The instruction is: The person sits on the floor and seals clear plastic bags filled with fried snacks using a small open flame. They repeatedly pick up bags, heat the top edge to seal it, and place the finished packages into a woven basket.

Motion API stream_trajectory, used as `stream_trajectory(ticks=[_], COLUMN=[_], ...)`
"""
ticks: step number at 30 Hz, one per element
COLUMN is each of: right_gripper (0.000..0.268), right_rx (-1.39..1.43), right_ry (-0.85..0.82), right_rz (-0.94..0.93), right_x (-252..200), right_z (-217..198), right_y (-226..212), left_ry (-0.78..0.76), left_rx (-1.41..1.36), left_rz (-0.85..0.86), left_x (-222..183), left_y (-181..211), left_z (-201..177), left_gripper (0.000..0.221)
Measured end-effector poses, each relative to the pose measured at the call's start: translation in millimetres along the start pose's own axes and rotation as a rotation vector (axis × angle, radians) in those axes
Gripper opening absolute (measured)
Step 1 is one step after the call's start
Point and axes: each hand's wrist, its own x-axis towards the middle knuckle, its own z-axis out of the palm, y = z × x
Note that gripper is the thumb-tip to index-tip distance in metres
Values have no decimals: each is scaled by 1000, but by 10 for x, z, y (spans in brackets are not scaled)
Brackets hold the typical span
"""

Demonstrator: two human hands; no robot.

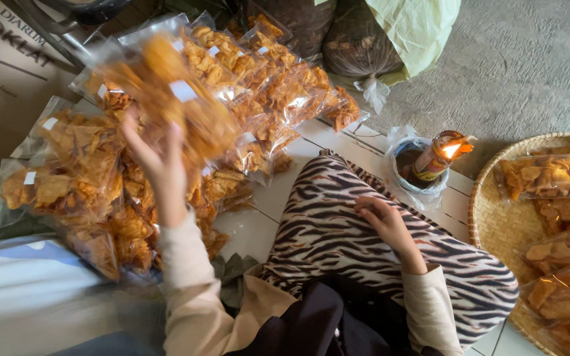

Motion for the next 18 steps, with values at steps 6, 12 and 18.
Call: stream_trajectory(ticks=[6, 12, 18], right_gripper=[27, 27, 18], right_rx=[-38, -55, -40], right_ry=[27, 40, 373], right_rz=[-14, 34, 102], right_x=[14, -12, -51], right_z=[38, 40, -150], right_y=[-21, -75, 152], left_ry=[-29, 110, -29], left_rx=[930, 1080, 630], left_rz=[-91, 34, 522], left_x=[1508, 1247, 180], left_y=[-339, -336, -5], left_z=[-137, 68, 818], left_gripper=[83, 78, 45])
